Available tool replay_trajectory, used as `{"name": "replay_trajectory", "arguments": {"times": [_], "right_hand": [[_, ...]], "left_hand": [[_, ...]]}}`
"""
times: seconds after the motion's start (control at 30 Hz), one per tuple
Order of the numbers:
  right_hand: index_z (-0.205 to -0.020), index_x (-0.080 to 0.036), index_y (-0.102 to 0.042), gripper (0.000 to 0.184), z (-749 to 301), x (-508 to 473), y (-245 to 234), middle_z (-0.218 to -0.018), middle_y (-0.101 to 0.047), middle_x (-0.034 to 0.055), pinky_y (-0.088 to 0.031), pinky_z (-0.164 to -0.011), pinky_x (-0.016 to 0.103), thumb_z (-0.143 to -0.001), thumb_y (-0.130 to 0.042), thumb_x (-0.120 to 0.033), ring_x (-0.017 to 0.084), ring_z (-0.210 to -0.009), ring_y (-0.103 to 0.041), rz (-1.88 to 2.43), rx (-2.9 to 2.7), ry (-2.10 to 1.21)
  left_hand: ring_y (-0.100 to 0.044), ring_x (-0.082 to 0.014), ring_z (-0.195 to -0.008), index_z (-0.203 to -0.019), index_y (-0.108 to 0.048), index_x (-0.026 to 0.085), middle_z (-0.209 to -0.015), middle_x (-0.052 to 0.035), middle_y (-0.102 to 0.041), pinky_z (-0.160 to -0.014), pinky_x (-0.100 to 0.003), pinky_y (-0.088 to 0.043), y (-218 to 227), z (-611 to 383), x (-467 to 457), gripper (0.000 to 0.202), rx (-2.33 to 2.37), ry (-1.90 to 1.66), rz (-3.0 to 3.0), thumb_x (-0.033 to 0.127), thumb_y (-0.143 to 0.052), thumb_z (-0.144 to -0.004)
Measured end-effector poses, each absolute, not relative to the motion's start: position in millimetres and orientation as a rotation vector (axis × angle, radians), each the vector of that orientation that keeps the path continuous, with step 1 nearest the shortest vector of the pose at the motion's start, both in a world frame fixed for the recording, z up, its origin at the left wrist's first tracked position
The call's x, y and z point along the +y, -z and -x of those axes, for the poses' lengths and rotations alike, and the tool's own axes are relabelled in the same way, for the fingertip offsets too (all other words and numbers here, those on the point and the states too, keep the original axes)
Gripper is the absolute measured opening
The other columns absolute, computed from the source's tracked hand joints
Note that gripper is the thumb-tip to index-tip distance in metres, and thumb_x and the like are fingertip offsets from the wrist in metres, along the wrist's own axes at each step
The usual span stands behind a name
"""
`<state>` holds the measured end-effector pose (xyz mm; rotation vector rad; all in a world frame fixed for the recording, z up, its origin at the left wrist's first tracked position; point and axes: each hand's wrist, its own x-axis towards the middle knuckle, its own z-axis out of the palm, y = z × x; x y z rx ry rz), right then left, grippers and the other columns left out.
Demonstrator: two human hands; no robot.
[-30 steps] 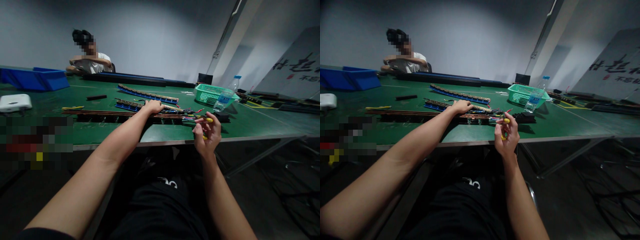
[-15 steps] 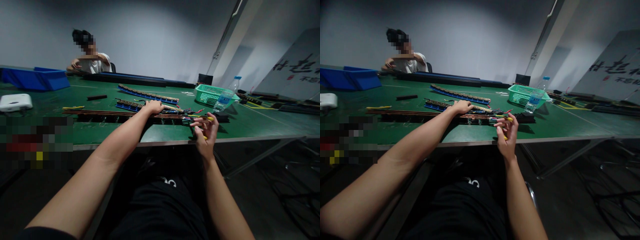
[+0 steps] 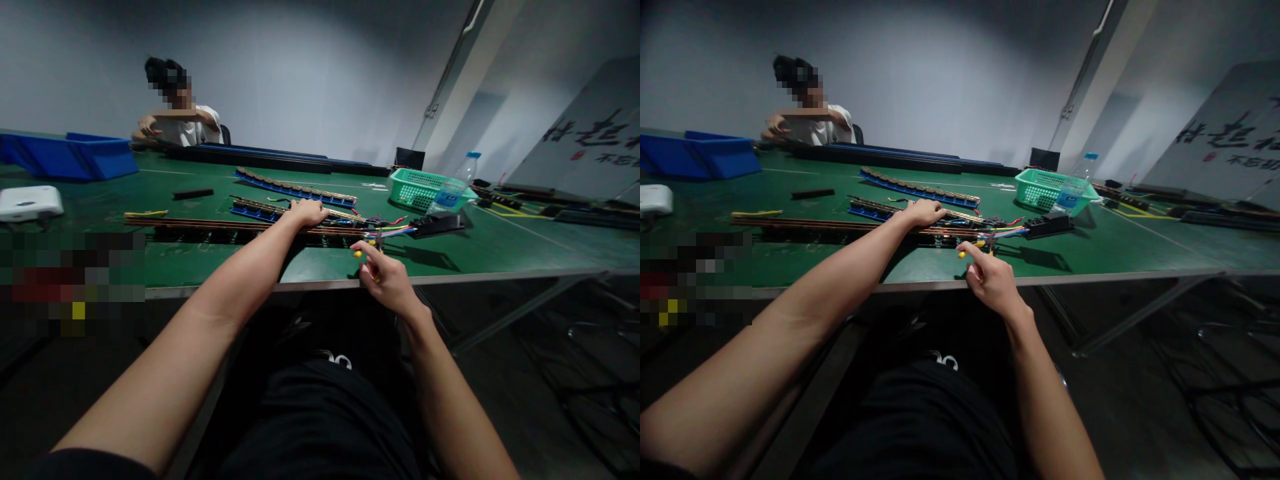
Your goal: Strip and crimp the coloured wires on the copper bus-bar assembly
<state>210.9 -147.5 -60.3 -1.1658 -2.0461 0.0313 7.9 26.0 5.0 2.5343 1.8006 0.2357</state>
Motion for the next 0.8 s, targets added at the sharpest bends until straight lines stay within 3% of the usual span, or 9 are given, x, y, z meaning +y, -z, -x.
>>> {"name": "replay_trajectory", "arguments": {"times": [0.17, 0.23, 0.33, 0.53, 0.67, 0.8], "right_hand": [[-0.116, -0.029, -0.042, 0.045, -207.9, -149.6, 57.9, -0.097, -0.065, 0.0000, -0.050, -0.078, 0.028, -0.080, -0.069, -0.025, 0.014, -0.083, -0.063, 0.928, -1.782, -0.404], [-0.107, -0.029, -0.039, 0.042, -206.1, -144.8, 55.9, -0.093, -0.069, -0.0009, -0.051, -0.076, 0.028, -0.080, -0.071, -0.028, 0.014, -0.083, -0.066, 0.861, -1.558, -0.508], [-0.095, -0.028, -0.040, 0.038, -205.2, -135.1, 48.7, -0.073, -0.070, -0.0042, -0.049, -0.060, 0.023, -0.080, -0.073, -0.039, 0.013, -0.065, -0.066, 0.830, -1.216, -0.670], [-0.074, -0.024, -0.046, 0.055, -208.2, -124.6, 31.8, -0.045, -0.050, -0.0087, -0.045, -0.044, 0.021, -0.069, -0.072, -0.073, 0.008, -0.040, -0.045, 0.888, -0.954, -0.950], [-0.069, -0.025, -0.042, 0.062, -205.8, -124.3, 28.6, -0.042, -0.033, -0.0145, -0.050, -0.044, 0.022, -0.058, -0.077, -0.076, 0.006, -0.036, -0.034, 0.824, -0.814, -0.994], [-0.068, -0.025, -0.039, 0.065, -204.7, -123.8, 30.5, -0.043, -0.031, -0.0150, -0.052, -0.045, 0.023, -0.057, -0.075, -0.078, 0.005, -0.035, -0.034, 0.760, -0.815, -0.993]], "left_hand": [[-0.048, -0.0367, -0.133, -0.133, -0.061, 0.022, -0.141, -0.0140, -0.060, -0.110, -0.058, -0.031, -7.8, -7.8, 20.6, 0.058, 1.792, -0.226, -2.537, 0.056, -0.029, -0.099], [-0.048, -0.0362, -0.132, -0.134, -0.060, 0.022, -0.142, -0.0143, -0.059, -0.111, -0.057, -0.031, -8.6, -7.8, 18.9, 0.058, 1.789, -0.226, -2.544, 0.056, -0.028, -0.099], [-0.049, -0.0356, -0.132, -0.134, -0.060, 0.022, -0.142, -0.0141, -0.059, -0.111, -0.056, -0.031, -9.5, -7.4, 17.0, 0.057, 1.791, -0.220, -2.543, 0.055, -0.028, -0.100], [-0.050, -0.0364, -0.131, -0.134, -0.060, 0.023, -0.141, -0.0143, -0.060, -0.110, -0.058, -0.031, -6.9, -6.6, 21.6, 0.061, 1.780, -0.227, -2.543, 0.059, -0.027, -0.098], [-0.052, -0.0351, -0.128, -0.130, -0.062, 0.025, -0.138, -0.0129, -0.062, -0.109, -0.057, -0.033, -2.1, -6.9, 30.5, 0.060, 1.809, -0.236, -2.544, 0.060, -0.026, -0.097], [-0.052, -0.0354, -0.129, -0.129, -0.063, 0.026, -0.137, -0.0124, -0.062, -0.110, -0.057, -0.032, 0.6, -6.9, 35.7, 0.058, 1.807, -0.234, -2.549, 0.059, -0.027, -0.097]]}}
